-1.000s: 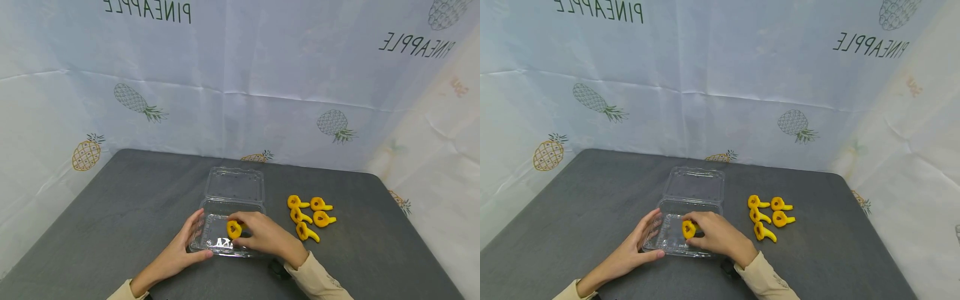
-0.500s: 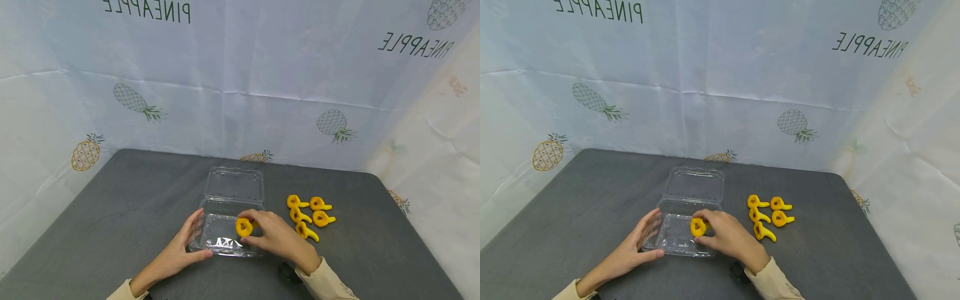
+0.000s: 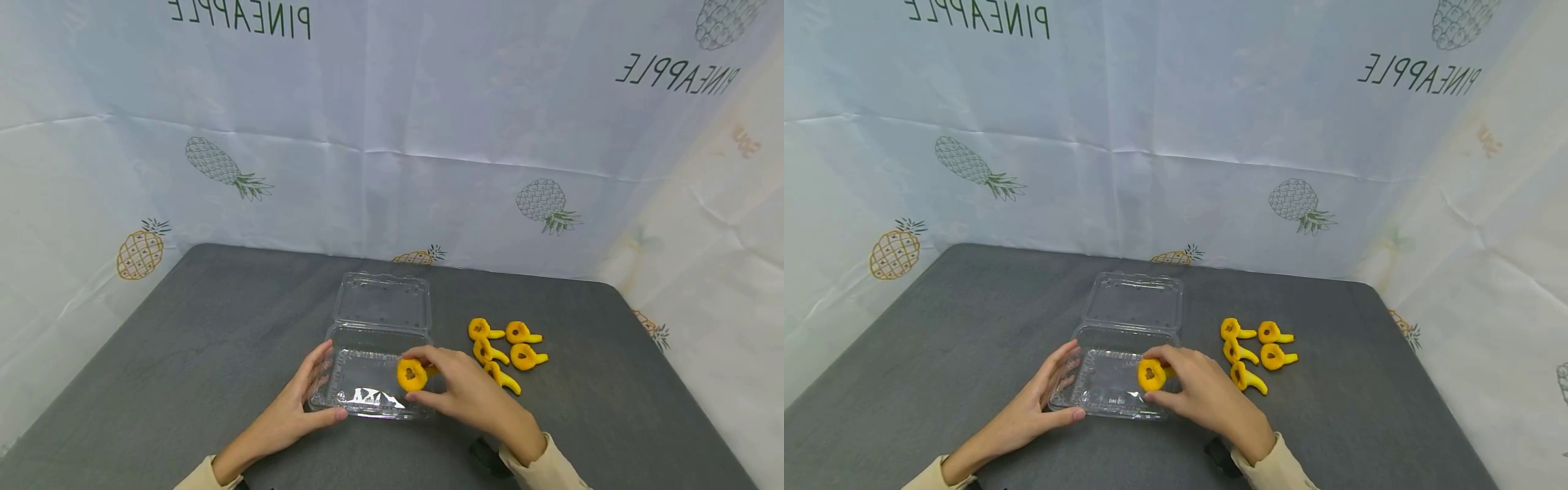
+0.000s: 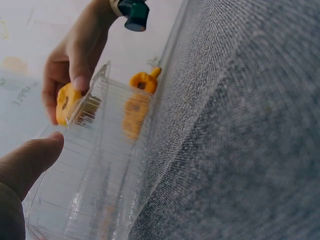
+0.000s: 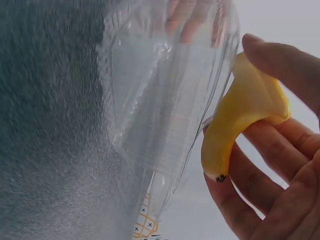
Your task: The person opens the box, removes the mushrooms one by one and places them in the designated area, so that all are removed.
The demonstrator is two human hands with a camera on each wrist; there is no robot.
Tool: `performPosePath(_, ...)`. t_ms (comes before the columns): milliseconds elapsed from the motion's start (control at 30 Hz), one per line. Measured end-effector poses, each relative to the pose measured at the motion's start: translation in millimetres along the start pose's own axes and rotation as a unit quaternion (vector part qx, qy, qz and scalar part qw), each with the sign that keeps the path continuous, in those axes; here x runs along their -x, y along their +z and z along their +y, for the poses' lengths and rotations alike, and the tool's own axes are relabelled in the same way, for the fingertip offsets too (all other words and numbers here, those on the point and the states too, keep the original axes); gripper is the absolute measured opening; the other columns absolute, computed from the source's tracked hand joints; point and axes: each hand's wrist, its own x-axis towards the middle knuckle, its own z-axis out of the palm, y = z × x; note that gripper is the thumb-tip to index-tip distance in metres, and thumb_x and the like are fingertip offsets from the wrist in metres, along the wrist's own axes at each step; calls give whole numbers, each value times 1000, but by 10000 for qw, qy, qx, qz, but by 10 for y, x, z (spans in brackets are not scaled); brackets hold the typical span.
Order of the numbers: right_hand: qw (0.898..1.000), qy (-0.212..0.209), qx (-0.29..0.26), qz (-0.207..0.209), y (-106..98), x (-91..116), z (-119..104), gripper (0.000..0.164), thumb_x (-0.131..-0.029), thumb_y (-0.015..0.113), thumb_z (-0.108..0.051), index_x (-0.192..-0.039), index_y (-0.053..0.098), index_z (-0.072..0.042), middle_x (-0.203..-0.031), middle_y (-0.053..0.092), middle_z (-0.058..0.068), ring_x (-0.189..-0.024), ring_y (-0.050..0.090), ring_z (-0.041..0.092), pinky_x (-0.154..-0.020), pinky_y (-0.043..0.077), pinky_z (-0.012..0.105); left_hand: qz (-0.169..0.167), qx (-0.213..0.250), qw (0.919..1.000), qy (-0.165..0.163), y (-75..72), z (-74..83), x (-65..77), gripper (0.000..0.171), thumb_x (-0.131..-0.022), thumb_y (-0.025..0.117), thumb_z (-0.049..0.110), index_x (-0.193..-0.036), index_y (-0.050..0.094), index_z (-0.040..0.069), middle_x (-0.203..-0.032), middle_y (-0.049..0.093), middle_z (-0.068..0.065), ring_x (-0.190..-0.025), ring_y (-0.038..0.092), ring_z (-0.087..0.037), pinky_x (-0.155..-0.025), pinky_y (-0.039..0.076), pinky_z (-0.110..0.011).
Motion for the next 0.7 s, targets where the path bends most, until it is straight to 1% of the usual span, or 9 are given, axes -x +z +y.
performPosePath(100,9999,31,-91,38,-4,60,-1,47,-87,77,-33,-127,61,-15,-121,68,-7,-103,67,8,-89,59,26,-1,3,10000,-21,1,1,-3,98,-86,78,20,-158,12,11,-162,18,-23,-146,26,-48,-111,34,-8)
performPosePath(333,9995,-49,-66,312,-7,177,59,47,-85,78,-32,-126,62,-15,-117,68,-8,-100,67,7,-85,60,29,-14,-8,9999,-124,-2,8,-4,98,-86,78,21,-158,12,14,-163,17,-22,-147,25,-47,-112,35,-9)
performPosePath(500,9992,56,-172,355,-37,257,115,48,-85,78,-34,-126,62,-13,-118,68,-9,-101,67,7,-86,60,27,-22,-18,9999,-160,-3,9,-4,98,-86,78,22,-159,12,15,-163,18,-21,-147,25,-47,-112,35,-10)
performPosePath(700,9986,199,-120,485,-99,361,181,47,-86,76,-39,-124,63,-15,-118,68,-10,-98,65,5,-83,60,27,-16,-36,9999,-118,-6,11,-7,98,-86,78,21,-159,12,14,-163,18,-21,-147,26,-47,-112,35,-10)
